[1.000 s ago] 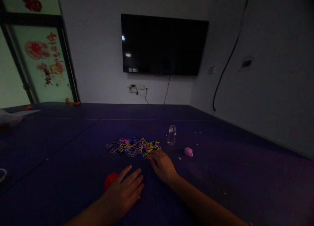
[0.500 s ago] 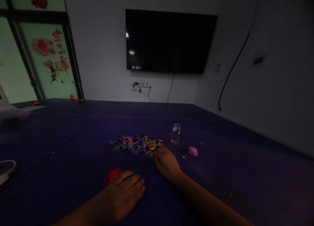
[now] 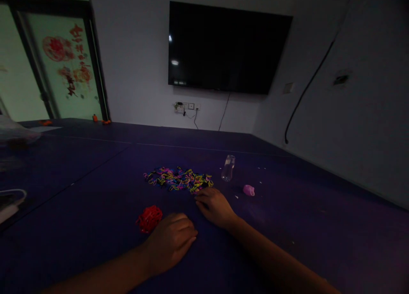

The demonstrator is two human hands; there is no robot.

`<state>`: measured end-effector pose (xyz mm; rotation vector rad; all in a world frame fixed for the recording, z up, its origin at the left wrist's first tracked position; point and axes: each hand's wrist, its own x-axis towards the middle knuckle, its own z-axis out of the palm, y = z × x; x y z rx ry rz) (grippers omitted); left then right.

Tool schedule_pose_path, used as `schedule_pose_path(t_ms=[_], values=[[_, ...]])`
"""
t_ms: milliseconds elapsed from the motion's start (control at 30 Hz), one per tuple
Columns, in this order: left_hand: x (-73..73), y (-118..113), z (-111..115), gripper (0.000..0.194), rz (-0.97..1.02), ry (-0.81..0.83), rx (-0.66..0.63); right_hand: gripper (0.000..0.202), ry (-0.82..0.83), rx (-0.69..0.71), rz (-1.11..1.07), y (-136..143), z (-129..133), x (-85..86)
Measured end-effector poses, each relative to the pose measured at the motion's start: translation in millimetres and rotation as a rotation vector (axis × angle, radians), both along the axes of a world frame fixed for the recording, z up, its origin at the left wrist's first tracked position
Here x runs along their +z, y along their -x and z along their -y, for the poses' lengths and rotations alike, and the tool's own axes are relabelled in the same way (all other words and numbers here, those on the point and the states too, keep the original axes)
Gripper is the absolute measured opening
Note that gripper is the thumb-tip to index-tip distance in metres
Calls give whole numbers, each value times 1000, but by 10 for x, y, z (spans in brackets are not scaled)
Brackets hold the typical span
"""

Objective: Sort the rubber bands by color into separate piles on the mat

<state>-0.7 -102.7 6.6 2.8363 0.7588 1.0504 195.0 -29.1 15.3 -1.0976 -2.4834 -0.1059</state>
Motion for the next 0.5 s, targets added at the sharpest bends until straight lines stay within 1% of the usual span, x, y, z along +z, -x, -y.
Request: schedule_pose_path(t_ms=[67,233,300,333,400,500], values=[[10,34,-27,19,55,36,-14,26,19,-121,18,3,0,3],[12,45,-75,19,175,134,-19,30,45,-498,16,-48,-31,22],[13,41,-76,19,182,156,-18,31,45,-580,3,-69,-40,18],[14,40,-73,18,180,168,-15,32,41,-595,-8,-74,-43,12],[21,36,-60,17,163,193,-3,32,20,-574,-36,-74,-46,-6],[30,30,-37,15,135,217,14,31,-2,-467,-80,-58,-53,-39]])
